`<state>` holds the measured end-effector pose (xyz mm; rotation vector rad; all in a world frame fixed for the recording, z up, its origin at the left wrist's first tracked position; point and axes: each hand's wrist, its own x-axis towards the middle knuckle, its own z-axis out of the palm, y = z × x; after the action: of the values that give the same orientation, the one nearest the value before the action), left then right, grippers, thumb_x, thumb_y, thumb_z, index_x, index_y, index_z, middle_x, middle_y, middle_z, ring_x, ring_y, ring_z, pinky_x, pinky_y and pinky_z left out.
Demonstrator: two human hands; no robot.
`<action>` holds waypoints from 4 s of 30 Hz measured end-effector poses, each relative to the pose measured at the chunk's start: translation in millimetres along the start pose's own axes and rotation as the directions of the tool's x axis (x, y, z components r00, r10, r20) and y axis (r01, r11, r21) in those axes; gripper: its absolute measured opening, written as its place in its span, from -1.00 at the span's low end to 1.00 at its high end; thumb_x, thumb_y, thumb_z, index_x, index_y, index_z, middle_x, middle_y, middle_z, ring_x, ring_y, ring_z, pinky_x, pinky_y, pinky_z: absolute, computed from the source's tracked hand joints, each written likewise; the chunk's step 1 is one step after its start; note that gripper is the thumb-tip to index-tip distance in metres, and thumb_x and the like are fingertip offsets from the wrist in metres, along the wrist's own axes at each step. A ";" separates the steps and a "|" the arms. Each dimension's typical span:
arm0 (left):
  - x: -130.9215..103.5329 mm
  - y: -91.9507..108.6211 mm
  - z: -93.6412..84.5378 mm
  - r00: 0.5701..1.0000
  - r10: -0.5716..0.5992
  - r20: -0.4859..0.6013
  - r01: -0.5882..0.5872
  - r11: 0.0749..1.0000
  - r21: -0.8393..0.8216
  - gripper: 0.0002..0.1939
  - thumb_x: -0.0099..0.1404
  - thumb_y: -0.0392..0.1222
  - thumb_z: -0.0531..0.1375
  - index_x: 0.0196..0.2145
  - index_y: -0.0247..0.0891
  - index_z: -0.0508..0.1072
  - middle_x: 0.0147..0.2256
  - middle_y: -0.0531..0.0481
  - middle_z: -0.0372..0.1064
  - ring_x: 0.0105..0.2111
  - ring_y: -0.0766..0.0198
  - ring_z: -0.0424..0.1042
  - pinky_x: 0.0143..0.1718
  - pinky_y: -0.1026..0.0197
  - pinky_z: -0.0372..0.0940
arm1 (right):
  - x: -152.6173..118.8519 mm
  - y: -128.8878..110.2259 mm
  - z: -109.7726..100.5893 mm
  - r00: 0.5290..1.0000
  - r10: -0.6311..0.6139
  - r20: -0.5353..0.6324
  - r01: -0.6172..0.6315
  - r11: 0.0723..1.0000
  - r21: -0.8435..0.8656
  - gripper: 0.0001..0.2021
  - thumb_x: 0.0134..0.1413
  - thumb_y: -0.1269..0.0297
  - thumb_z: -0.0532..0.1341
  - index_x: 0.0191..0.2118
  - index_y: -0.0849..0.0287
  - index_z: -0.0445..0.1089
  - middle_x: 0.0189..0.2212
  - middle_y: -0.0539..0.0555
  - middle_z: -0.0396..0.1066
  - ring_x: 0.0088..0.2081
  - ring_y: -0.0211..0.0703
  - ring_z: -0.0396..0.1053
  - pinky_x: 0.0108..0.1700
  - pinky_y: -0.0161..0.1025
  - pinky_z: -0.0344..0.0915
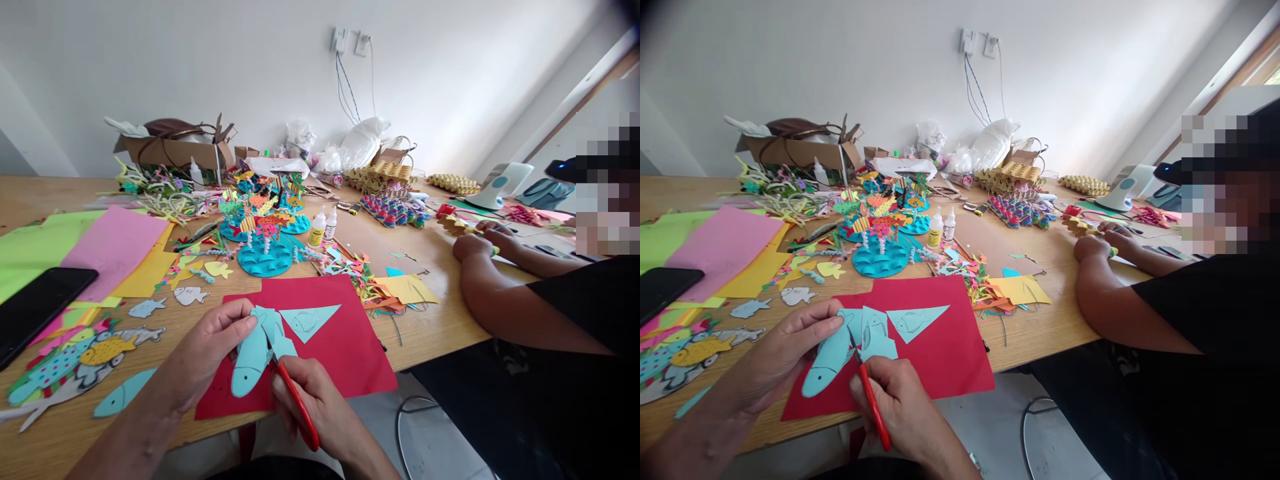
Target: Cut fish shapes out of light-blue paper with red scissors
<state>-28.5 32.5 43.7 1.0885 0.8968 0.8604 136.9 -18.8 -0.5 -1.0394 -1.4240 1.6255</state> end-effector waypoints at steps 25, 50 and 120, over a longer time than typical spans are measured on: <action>-9.2 -4.2 19.0 0.996 0.065 -0.055 -0.064 0.998 0.020 -0.81 0.16 -0.13 0.19 -0.55 -0.22 0.35 -0.64 0.19 0.13 -0.59 0.38 -0.01 -0.56 0.34 0.02 | 4.9 9.6 20.8 0.998 -0.016 -0.055 0.029 0.967 0.253 -0.44 0.02 -0.28 0.08 -0.45 0.23 0.27 -0.78 -0.13 0.13 -0.73 -0.34 0.14 -0.67 -0.43 0.06; -7.1 -11.0 24.9 0.995 0.052 -0.083 -0.050 0.998 0.024 -0.74 0.18 -0.05 0.18 -0.57 -0.23 0.32 -0.65 0.19 0.02 -0.59 0.36 -0.06 -0.57 0.31 -0.04 | 1.0 16.0 15.9 0.995 -0.047 -0.090 0.061 0.986 0.157 -0.50 0.13 -0.22 0.03 -0.37 0.21 0.23 -0.71 -0.13 0.12 -0.71 -0.38 0.09 -0.64 -0.44 0.02; -10.2 -5.9 13.1 0.998 -0.047 0.046 0.044 0.997 0.058 -0.74 0.14 -0.04 0.16 -0.57 -0.24 0.26 -0.63 0.19 0.02 -0.59 0.38 -0.09 -0.56 0.32 -0.08 | -1.7 -6.6 18.6 0.995 -0.075 -0.071 0.085 0.983 0.160 -0.37 -0.09 -0.37 0.09 -0.69 0.18 0.16 -0.80 -0.07 0.10 -0.75 -0.37 0.07 -0.73 -0.44 0.02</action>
<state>-19.7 17.3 42.5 1.1287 0.9076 0.7725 120.8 -27.1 7.4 -0.9210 -1.2518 1.6060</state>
